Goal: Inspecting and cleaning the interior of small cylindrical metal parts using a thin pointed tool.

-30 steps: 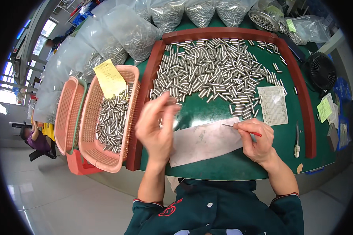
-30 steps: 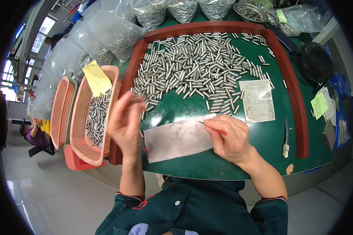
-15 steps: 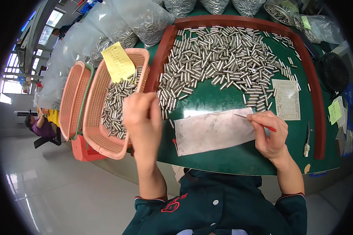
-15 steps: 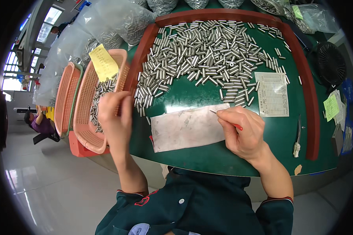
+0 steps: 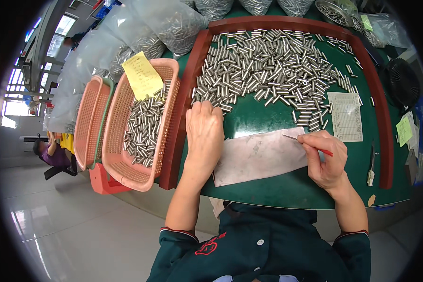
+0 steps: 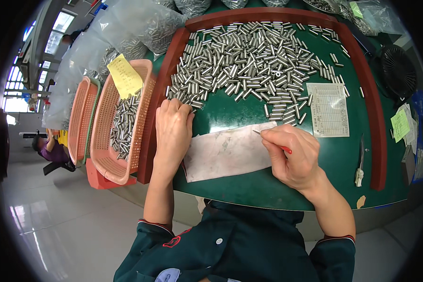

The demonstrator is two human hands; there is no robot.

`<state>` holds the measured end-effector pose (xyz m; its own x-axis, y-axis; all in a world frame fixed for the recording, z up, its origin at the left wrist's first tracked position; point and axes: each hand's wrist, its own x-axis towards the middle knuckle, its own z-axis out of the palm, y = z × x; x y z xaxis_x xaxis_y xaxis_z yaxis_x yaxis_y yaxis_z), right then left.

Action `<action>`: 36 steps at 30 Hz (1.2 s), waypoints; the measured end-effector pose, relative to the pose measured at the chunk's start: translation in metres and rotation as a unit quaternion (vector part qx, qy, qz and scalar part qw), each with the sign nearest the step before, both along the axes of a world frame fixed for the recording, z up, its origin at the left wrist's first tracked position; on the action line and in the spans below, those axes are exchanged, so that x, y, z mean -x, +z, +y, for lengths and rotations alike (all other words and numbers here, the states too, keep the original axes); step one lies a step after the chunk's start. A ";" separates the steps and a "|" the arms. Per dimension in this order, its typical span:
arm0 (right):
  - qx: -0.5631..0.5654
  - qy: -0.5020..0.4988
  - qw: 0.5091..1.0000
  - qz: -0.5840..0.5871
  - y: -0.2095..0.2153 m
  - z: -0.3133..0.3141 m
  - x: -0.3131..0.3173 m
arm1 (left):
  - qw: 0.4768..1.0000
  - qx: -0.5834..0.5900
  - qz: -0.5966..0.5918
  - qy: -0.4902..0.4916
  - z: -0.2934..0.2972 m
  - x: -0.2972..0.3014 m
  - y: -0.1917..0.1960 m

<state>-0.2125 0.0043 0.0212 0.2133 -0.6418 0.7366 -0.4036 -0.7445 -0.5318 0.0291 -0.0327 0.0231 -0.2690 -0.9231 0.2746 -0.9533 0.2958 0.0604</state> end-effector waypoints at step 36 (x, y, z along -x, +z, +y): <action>0.030 -0.006 0.997 -0.073 0.006 0.006 0.003 | 0.589 -0.376 0.712 -0.062 -0.010 0.035 -0.003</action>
<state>-0.2154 0.0099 0.0273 0.0931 -0.5976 0.7963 -0.3337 -0.7723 -0.5406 -0.0056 -0.0427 0.0203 -0.3377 -0.9255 -0.1713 0.2497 -0.2636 0.9318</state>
